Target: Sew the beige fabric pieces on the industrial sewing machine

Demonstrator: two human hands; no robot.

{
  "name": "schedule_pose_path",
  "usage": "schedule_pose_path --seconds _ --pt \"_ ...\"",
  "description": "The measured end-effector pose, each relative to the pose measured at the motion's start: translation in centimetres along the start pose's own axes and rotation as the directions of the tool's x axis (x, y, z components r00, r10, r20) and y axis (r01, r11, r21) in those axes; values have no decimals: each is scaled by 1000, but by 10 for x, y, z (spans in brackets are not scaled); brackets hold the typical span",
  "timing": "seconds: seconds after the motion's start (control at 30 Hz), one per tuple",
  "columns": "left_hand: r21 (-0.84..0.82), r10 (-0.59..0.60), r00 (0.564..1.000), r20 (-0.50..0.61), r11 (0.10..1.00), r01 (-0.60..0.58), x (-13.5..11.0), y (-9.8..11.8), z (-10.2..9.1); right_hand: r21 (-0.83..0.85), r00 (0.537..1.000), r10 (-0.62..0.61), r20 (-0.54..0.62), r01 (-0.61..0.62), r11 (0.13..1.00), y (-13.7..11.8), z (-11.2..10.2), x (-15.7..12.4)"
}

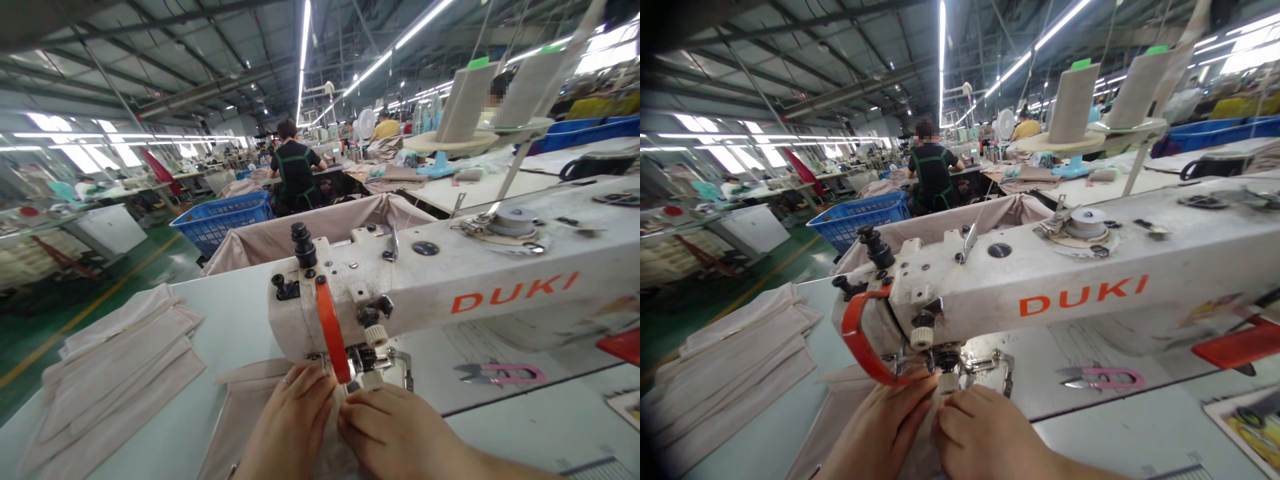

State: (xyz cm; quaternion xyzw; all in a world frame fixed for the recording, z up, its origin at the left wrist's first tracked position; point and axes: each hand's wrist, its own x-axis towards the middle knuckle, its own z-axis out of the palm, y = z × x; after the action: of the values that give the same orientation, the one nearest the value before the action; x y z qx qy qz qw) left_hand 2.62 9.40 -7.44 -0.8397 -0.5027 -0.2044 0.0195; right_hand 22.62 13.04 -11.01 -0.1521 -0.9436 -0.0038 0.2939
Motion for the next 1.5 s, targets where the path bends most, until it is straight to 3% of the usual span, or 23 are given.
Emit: schedule_pose_path --seconds 0.1,0.17,0.23,0.33,0.43,0.53,0.6,0.7,0.8,0.97,1.1,1.33,1.5 --pt "70 68 998 5 995 -68 -3 0 -4 13 995 1 96 -2 1000 1 -13 4" --pt "118 159 987 21 980 -161 -7 -2 -6 87 978 4 210 -23 996 5 -37 7" --pt "142 288 958 -7 948 -284 -12 -4 -8 196 935 48 352 -124 973 11 -67 9" --pt "165 398 916 -48 908 -385 -19 -4 -8 167 905 154 395 -236 957 26 -93 7" --pt "139 358 932 -57 927 -348 -21 2 -6 61 873 356 333 -397 916 39 -77 4" --pt "68 235 952 -195 972 -225 -22 8 4 -44 849 494 186 -495 868 40 -50 5" --pt "61 194 950 -245 981 -184 -25 9 14 4 895 411 172 -418 908 33 -43 5" --pt "116 236 944 -229 970 -214 -33 8 31 191 979 72 191 -109 976 17 -45 1" --pt "140 251 950 -185 964 -228 -40 6 40 222 981 -114 154 79 972 8 -40 -5" --pt "100 272 962 -12 958 -269 -34 0 30 133 990 -116 81 105 986 9 -16 -12" --pt "35 285 956 68 957 -287 -19 -3 14 120 995 -93 40 88 989 11 -12 -10" --pt "4 250 965 74 968 -251 -3 -1 -7 82 994 27 103 -36 996 9 -20 -2" --pt "-50 309 950 -43 949 -311 -9 -3 -5 102 986 65 154 -81 991 7 -29 2"
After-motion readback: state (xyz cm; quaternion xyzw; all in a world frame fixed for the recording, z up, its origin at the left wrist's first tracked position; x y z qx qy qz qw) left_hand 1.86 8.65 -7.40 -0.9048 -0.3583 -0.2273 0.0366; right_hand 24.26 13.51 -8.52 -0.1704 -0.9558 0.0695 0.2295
